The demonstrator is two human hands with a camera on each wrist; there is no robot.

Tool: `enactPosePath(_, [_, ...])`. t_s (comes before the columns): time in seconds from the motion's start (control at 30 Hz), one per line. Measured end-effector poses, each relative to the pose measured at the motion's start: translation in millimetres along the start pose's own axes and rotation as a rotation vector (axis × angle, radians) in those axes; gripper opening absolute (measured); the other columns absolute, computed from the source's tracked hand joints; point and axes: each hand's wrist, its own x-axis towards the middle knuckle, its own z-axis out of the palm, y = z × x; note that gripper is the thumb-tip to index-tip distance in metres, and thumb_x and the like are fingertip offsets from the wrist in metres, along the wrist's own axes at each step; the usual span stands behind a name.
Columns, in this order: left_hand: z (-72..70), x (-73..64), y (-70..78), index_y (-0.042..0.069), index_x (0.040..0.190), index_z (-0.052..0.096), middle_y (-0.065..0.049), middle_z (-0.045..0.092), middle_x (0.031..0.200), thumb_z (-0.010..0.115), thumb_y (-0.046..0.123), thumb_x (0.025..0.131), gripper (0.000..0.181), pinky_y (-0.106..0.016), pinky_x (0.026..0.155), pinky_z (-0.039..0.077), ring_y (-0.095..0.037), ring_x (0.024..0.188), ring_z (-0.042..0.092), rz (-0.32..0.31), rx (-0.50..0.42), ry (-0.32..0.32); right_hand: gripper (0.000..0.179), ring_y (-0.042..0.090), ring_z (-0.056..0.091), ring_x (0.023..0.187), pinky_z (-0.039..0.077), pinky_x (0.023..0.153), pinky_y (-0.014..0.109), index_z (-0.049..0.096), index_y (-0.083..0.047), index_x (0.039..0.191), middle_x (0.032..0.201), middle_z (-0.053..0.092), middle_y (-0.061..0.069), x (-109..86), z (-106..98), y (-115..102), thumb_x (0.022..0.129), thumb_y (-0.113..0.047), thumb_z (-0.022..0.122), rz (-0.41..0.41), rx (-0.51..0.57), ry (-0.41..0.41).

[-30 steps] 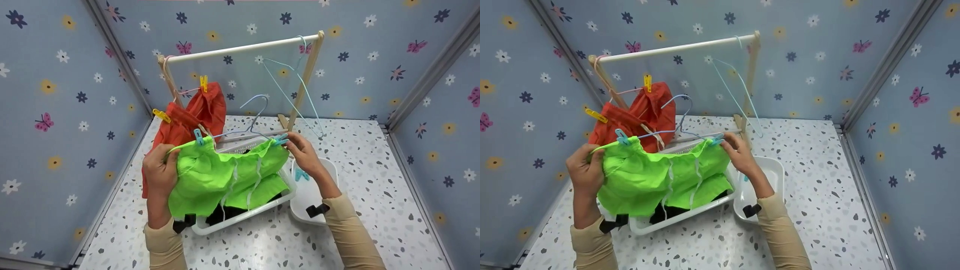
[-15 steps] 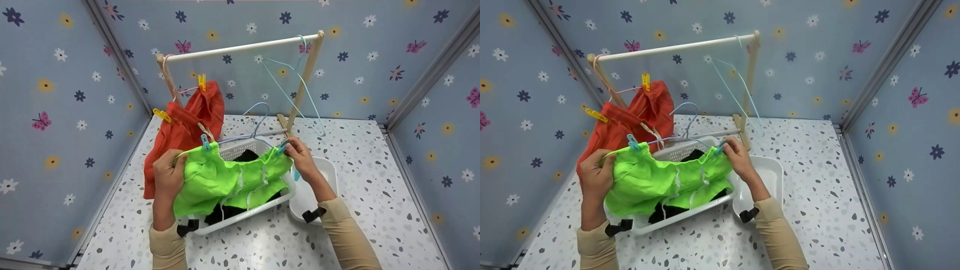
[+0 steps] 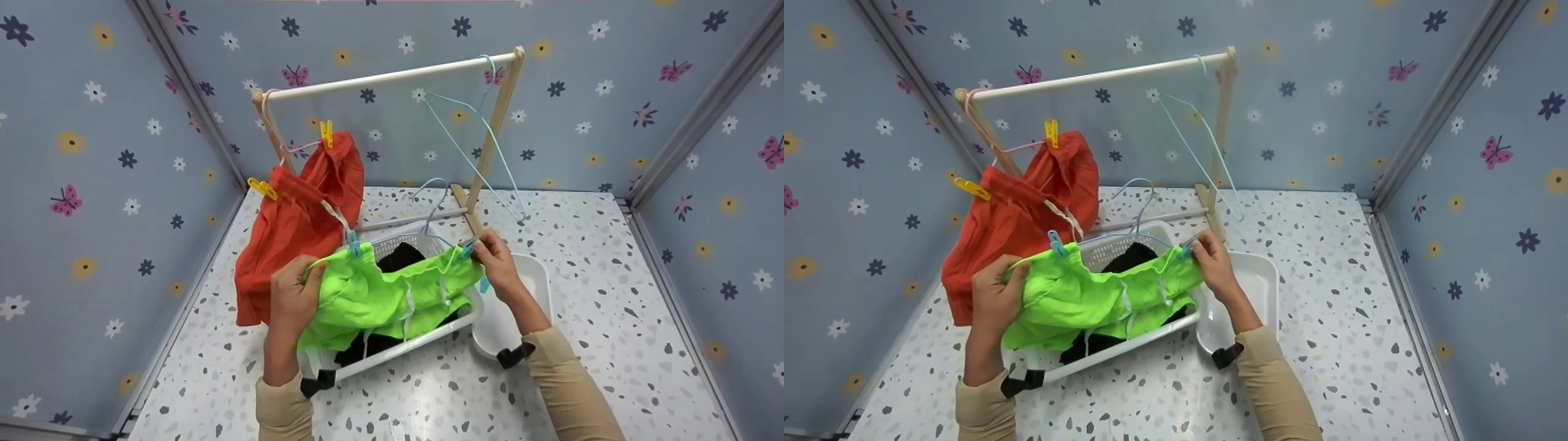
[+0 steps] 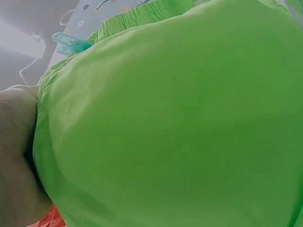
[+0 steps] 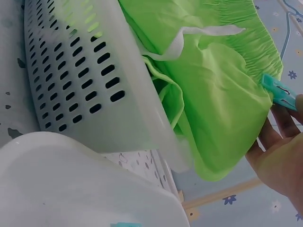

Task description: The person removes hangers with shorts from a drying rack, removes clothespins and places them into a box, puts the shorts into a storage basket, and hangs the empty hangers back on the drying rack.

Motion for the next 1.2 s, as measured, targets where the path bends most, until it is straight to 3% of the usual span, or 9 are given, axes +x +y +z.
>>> enactPosePath(0.23, [-0.1,-7.0,-4.8,0.008,0.077,0.067,0.001,0.056,0.065,0.071,-0.006,0.084,0.016,-0.023,0.058,0.036,-0.010,0.059,0.046,-0.029,0.007,-0.046,0.031,0.016,0.061,0.089,0.045,0.080,0.028,0.041,0.018,0.104,0.103,0.066,0.016,-4.9,-2,7,0.103,-0.013,0.048,-0.009,0.133,0.057])
enactPosePath(0.4, [0.0,-8.7,-1.3,0.004,0.075,0.066,-0.003,0.054,0.062,0.069,-0.012,0.081,0.017,-0.021,0.055,0.034,-0.011,0.057,0.044,-0.027,0.005,-0.054,0.018,0.016,0.060,0.088,0.044,0.078,0.027,0.049,0.003,0.096,0.098,0.067,0.009,-7.4,0,11,0.104,-0.012,0.046,0.024,0.244,0.090])
enactPosePath(0.5, [-0.8,-5.1,9.9,0.000,0.075,0.065,-0.007,0.054,0.062,0.068,-0.015,0.081,0.016,-0.022,0.055,0.035,-0.012,0.056,0.044,-0.017,-0.006,-0.059,0.016,0.016,0.061,0.090,0.042,0.082,0.028,0.052,-0.007,0.093,0.095,0.066,0.007,-7.7,0,11,0.104,-0.011,0.043,0.038,0.337,0.090])
enactPosePath(0.67, [-3.9,1.6,26.3,-0.002,0.076,0.065,-0.009,0.055,0.062,0.067,-0.015,0.082,0.015,-0.021,0.057,0.036,-0.013,0.056,0.046,-0.027,-0.023,-0.068,0.020,0.017,0.059,0.088,0.042,0.082,0.028,0.051,-0.008,0.089,0.089,0.061,0.005,-5.4,-2,11,0.105,-0.010,0.038,0.065,0.542,0.122])
enactPosePath(0.83, [-6.4,0.9,27.7,-0.001,0.075,0.065,-0.007,0.056,0.063,0.067,-0.012,0.084,0.014,-0.022,0.057,0.038,-0.012,0.057,0.047,-0.038,-0.030,-0.076,0.023,0.016,0.056,0.084,0.041,0.080,0.027,0.049,-0.008,0.087,0.086,0.056,0.004,-4.7,-6,12,0.105,-0.011,0.037,0.091,0.662,0.154])
enactPosePath(1.03, [-6.9,-1.8,24.2,-0.001,0.075,0.065,-0.008,0.057,0.063,0.068,-0.011,0.084,0.013,-0.021,0.057,0.037,-0.011,0.057,0.046,-0.061,-0.020,-0.058,0.022,0.030,0.063,0.093,0.042,0.088,0.038,0.049,-0.009,0.091,0.095,0.062,0.012,-9.4,-18,15,0.104,-0.019,0.036,0.128,0.863,0.177])
enactPosePath(1.2, [-6.3,-2.3,22.3,-0.001,0.075,0.065,-0.007,0.057,0.062,0.068,-0.013,0.082,0.014,-0.021,0.057,0.036,-0.010,0.058,0.046,-0.058,-0.009,-0.044,0.018,0.031,0.063,0.093,0.043,0.085,0.038,0.045,-0.010,0.094,0.096,0.062,0.012,-12.4,-31,17,0.105,-0.022,0.035,0.127,0.789,0.202])
